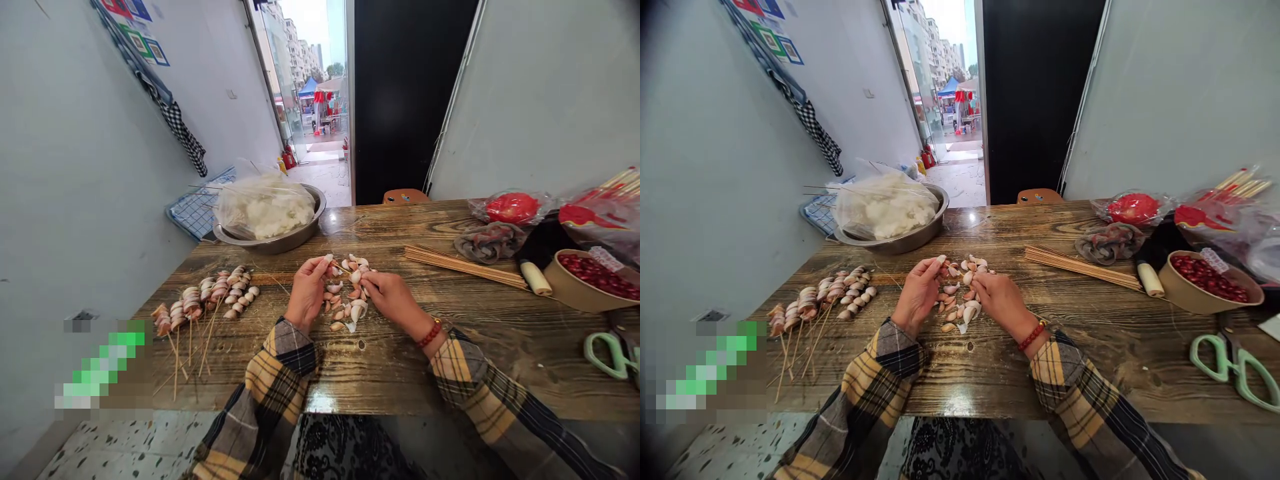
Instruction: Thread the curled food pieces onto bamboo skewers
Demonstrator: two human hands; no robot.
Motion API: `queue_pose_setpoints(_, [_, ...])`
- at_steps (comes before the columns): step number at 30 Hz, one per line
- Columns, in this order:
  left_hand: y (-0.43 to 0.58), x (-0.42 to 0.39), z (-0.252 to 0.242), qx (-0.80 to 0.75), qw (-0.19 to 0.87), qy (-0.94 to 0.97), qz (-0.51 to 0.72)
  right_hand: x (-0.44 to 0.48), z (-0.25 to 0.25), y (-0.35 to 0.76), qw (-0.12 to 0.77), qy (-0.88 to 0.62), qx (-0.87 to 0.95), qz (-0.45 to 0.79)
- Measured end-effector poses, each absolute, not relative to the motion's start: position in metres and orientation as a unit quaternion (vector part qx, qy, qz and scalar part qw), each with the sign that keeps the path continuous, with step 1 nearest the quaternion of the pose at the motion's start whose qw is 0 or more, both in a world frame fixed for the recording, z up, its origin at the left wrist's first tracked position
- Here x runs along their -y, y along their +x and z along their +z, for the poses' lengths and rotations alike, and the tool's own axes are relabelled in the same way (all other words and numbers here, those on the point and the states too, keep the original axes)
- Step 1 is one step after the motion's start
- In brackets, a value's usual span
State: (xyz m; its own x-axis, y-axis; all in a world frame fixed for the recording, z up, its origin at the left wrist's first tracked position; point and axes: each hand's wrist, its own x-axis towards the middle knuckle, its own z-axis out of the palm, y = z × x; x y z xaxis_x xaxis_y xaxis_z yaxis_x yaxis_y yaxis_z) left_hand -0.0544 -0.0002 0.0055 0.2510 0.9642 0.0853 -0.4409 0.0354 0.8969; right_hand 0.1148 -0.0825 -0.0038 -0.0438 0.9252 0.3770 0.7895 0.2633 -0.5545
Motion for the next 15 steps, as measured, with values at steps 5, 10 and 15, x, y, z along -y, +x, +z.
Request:
queue_pose_setpoints(5, [-0.0541, -0.001, 0.0044, -0.301, 0.655, 0.448, 0.529, 0.0796, 0.0001, 0.1155, 0.365, -0.588, 0.71, 0.132])
queue_pose_setpoints(10, [-0.057, 0.0005, 0.0078, -0.305, 0.693, 0.414, 0.505, 0.079, -0.0021, 0.1131, 0.374, -0.59, 0.705, 0.125])
queue_pose_setpoints(15, [-0.0571, 0.0017, 0.007, -0.313, 0.71, 0.437, 0.454, 0.0796, -0.0057, 0.1132, 0.362, -0.591, 0.712, 0.117])
